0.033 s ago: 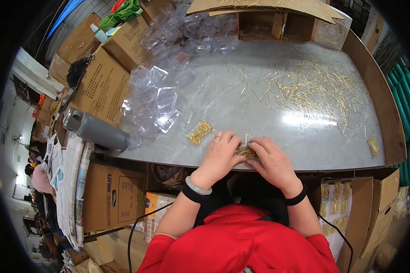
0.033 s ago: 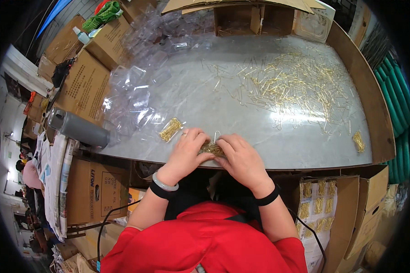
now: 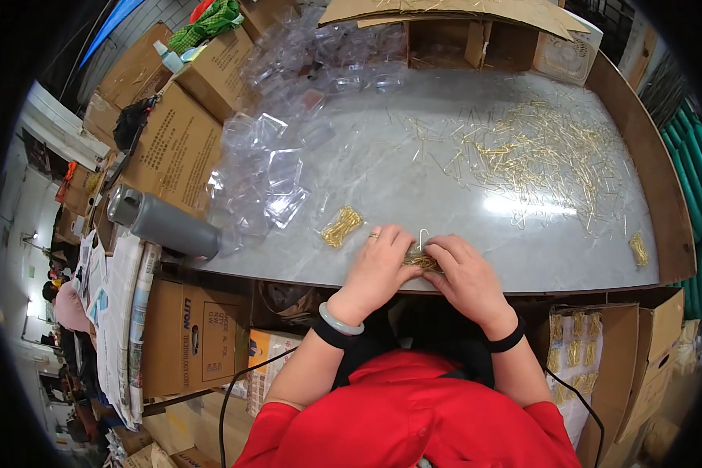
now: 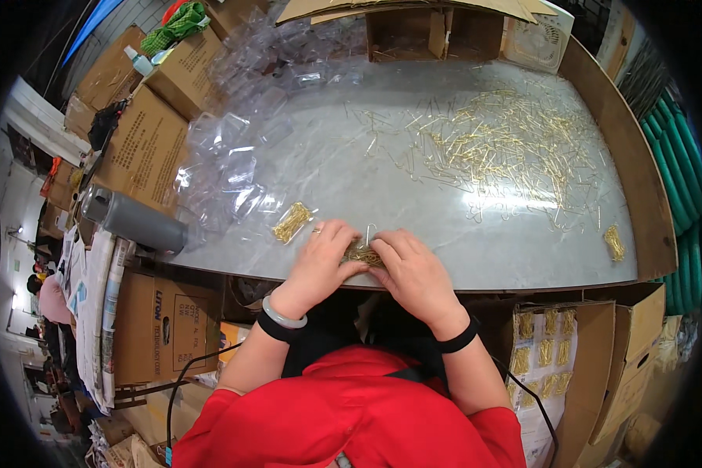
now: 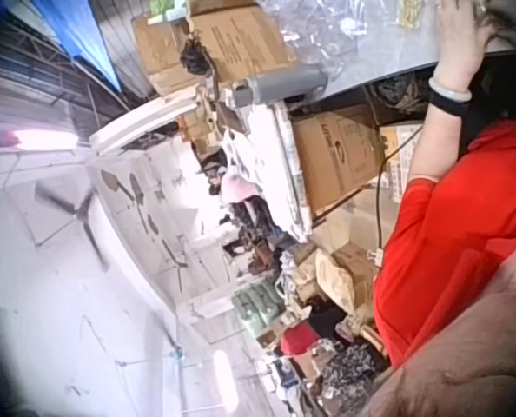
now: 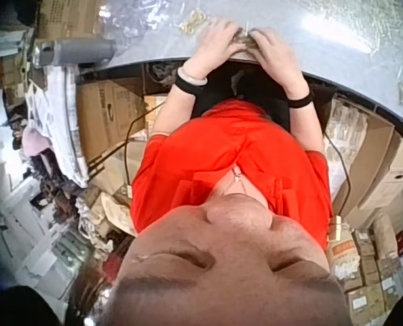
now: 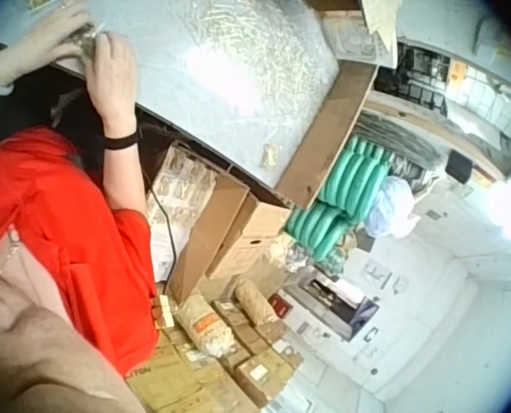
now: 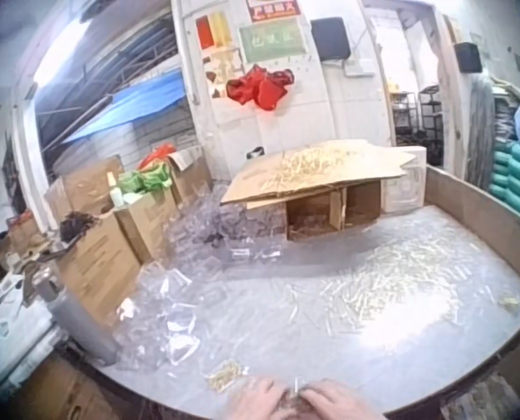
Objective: Packaging gold-colored pins into small plastic bags.
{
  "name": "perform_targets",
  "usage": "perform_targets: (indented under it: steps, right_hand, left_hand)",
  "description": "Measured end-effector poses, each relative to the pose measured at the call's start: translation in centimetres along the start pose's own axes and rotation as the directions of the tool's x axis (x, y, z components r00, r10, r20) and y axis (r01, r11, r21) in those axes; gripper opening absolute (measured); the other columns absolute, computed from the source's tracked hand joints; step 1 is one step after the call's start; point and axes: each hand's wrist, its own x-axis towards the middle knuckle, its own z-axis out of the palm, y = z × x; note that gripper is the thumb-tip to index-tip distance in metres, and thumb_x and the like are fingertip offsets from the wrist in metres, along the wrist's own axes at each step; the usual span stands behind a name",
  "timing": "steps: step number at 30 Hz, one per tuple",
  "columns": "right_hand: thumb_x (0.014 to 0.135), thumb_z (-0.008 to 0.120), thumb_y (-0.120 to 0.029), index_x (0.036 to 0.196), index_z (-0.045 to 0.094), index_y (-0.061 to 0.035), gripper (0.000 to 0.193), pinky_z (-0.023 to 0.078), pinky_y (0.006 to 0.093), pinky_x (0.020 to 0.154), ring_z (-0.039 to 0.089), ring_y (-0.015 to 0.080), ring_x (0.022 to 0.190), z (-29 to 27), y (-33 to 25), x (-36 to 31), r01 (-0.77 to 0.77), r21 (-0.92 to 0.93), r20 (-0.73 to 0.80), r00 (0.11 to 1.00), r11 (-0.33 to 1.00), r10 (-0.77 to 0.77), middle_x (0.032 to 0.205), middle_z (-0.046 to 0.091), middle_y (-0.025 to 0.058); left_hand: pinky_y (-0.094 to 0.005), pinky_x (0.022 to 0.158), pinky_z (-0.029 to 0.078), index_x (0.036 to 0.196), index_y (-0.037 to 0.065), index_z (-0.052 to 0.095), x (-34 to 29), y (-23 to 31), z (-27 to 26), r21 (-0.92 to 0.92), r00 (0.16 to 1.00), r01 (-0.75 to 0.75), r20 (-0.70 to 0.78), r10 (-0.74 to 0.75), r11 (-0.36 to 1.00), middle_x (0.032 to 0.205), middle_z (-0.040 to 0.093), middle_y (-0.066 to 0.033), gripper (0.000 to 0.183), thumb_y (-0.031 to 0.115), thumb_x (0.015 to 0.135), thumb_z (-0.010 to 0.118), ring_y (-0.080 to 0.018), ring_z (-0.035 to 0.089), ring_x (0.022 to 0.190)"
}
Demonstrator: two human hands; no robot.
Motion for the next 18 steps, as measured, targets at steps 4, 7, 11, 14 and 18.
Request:
perform_targets:
  steps: [4, 7, 11, 14, 18]
  right_hand:
    - [0.084, 0.075, -0.015, 0.123, 0.058, -0.0019, 0.044, 0.048, 0.0443, 0.103, 0.057, 0.0358, 0.119, 0.4, 0.7, -0.3, 0.032, -0.023, -0.023, 0.999, 0.999, -0.032, 0.126, 0.059, 0.0134]
    - [0.085, 0.075, -0.015, 0.124, 0.057, -0.0019, 0.045, 0.047, 0.0447, 0.105, 0.057, 0.0359, 0.119, 0.3, 0.6, -0.2, 0.009, 0.013, -0.013, 1.000, 1.000, -0.009, 0.127, 0.059, 0.0134]
    - [0.085, 0.075, -0.017, 0.128, 0.057, -0.0016, 0.049, 0.046, 0.0450, 0.108, 0.055, 0.0358, 0.122, -0.2, 0.1, -0.2, -0.010, 0.021, 0.003, 1.000, 1.000, 0.010, 0.130, 0.058, 0.0138]
    - [0.087, 0.073, -0.019, 0.131, 0.055, -0.0010, 0.052, 0.043, 0.0451, 0.111, 0.054, 0.0350, 0.125, -0.1, -0.1, 0.1, 0.032, -0.068, 0.027, 0.999, 0.997, -0.030, 0.132, 0.057, 0.0141]
    - [0.089, 0.071, -0.020, 0.135, 0.053, -0.0005, 0.053, 0.040, 0.0454, 0.115, 0.051, 0.0337, 0.129, 0.1, 0.1, 0.1, 0.063, -0.143, 0.039, 0.998, 0.988, -0.058, 0.135, 0.056, 0.0141]
  left_hand:
    - [-0.0471, 0.100, 0.046, 0.123, 0.008, 0.061, 0.4, 0.3, -0.5, -0.015, 0.989, -0.144, -0.027, 0.144, 0.989, 0.131, 0.055, -0.0165, 0.054, 0.023, 0.077, 0.084, -0.0415, 0.053, 0.117]
    - [-0.0476, 0.100, 0.047, 0.120, 0.006, 0.060, 0.7, 0.8, -1.2, 0.083, 0.986, -0.165, 0.001, 0.165, 0.983, 0.132, 0.053, -0.0181, 0.055, 0.026, 0.075, 0.085, -0.0418, 0.053, 0.117]
    - [-0.0485, 0.096, 0.049, 0.113, 0.003, 0.060, 0.4, 1.4, -1.6, 0.131, 1.000, -0.017, -0.013, 0.019, 0.991, 0.130, 0.053, -0.0187, 0.053, 0.027, 0.075, 0.086, -0.0426, 0.055, 0.116]
    - [-0.0472, 0.090, 0.051, 0.107, 0.001, 0.059, 0.2, 1.7, -1.0, 0.123, 0.994, 0.106, -0.013, -0.105, 0.987, 0.125, 0.055, -0.0184, 0.047, 0.025, 0.077, 0.085, -0.0421, 0.058, 0.109]
    - [-0.0452, 0.083, 0.052, 0.111, -0.001, 0.060, -0.3, 1.6, 0.0, -0.011, 0.992, 0.115, -0.050, -0.115, 0.993, 0.118, 0.056, -0.0175, 0.043, 0.019, 0.080, 0.083, -0.0401, 0.061, 0.099]
